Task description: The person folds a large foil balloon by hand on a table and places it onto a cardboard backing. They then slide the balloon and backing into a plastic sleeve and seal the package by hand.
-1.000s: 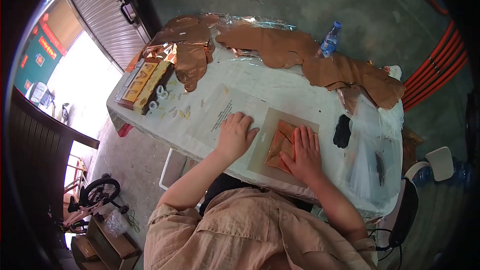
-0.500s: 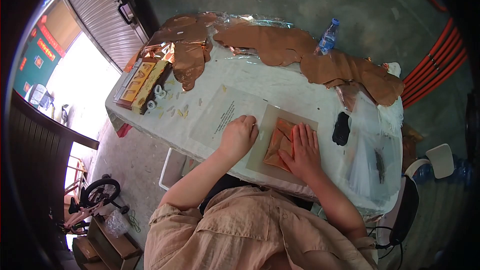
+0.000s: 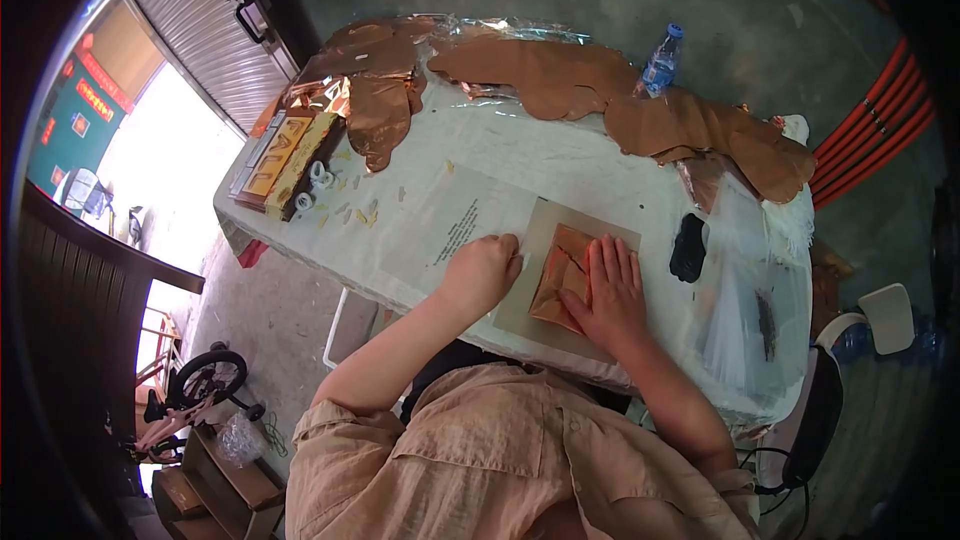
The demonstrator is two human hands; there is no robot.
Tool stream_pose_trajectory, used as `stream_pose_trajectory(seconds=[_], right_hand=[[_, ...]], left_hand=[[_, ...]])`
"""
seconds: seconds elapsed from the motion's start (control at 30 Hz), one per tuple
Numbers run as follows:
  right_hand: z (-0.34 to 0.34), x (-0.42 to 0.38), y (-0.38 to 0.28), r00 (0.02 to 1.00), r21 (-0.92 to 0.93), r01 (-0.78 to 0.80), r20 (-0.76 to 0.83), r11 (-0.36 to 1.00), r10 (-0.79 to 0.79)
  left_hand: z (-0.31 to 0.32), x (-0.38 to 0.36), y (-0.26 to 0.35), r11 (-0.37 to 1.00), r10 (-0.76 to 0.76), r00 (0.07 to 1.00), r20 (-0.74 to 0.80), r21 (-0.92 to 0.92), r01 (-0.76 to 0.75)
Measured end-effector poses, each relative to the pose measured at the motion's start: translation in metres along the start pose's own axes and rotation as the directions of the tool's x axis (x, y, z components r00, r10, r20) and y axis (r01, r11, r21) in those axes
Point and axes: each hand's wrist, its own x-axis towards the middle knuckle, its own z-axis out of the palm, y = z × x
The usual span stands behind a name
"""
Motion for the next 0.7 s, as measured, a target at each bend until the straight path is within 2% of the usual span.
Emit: stream_pose_trajectory(seconds=[0.3, 0.63, 0.7], right_hand=[[0.001, 0.0, 0.001, 1.0, -0.004, 0.009, -0.017, 1.0, -0.009], [0.002, 0.001, 0.0, 1.0, -0.006, -0.004, -0.005, 1.0, 0.004], [0.002, 0.001, 0.001, 1.0, -0.022, 0.002, -0.001, 1.0, -0.002]], left_hand=[[-0.001, 0.003, 0.008, 0.997, -0.031, 0.995, 0.094, -0.061, 0.036], [0.018, 0.008, 0.018, 1.0, -0.02, 1.0, 0.014, -0.016, 0.02], [0.015, 0.01, 0.014, 0.997, -0.029, 1.0, -0.006, -0.077, 0.028]])
